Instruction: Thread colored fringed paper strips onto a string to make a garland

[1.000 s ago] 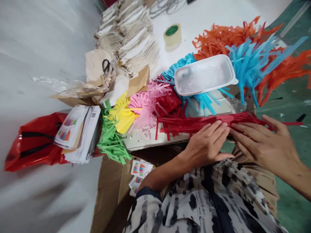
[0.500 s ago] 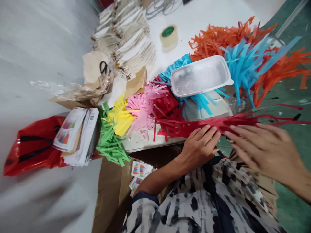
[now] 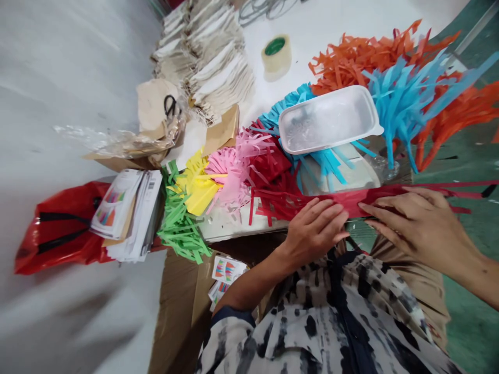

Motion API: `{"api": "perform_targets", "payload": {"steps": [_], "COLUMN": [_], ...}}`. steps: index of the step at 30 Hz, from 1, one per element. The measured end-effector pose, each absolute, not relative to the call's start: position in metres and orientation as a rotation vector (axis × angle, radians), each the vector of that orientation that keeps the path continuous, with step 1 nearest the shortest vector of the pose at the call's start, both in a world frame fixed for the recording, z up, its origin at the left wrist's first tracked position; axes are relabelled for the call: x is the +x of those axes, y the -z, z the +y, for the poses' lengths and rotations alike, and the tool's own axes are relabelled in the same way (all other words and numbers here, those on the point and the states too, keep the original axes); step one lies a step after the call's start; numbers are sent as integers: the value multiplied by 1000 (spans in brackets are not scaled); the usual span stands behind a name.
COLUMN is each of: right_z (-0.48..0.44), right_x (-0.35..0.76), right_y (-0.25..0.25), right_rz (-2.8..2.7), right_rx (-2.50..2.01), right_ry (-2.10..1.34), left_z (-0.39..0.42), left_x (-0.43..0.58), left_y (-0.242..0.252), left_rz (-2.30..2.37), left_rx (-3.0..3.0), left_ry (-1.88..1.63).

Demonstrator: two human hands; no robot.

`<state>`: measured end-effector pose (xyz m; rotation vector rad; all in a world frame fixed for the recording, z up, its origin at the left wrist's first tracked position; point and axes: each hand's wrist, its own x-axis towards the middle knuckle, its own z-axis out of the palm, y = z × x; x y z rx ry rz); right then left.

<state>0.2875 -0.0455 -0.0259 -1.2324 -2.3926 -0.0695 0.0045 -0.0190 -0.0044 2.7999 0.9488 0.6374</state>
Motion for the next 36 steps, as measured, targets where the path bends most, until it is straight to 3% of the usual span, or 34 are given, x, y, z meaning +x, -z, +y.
{"api": "perform_targets", "payload": {"steps": [3, 14, 21, 36], "right_z": [-41, -21, -17, -20], "right_x": [289, 292, 273, 260], "right_y": [24, 2, -5, -3], "right_rz": [-2401, -2335, -2420, -2364], "right_rx": [-1147, -1319, -1595, -1799], "right_ry": [54, -255, 29, 232], "left_z": [-16, -13, -11, 1], "left_x": [14, 4, 12, 16], "left_y": [8, 0, -1, 4], "left_rz": [880, 1177, 1533, 1601], "left_rx": [2830, 2419, 2320, 2571], "left_ry": [-503, -761, -752, -621]}}
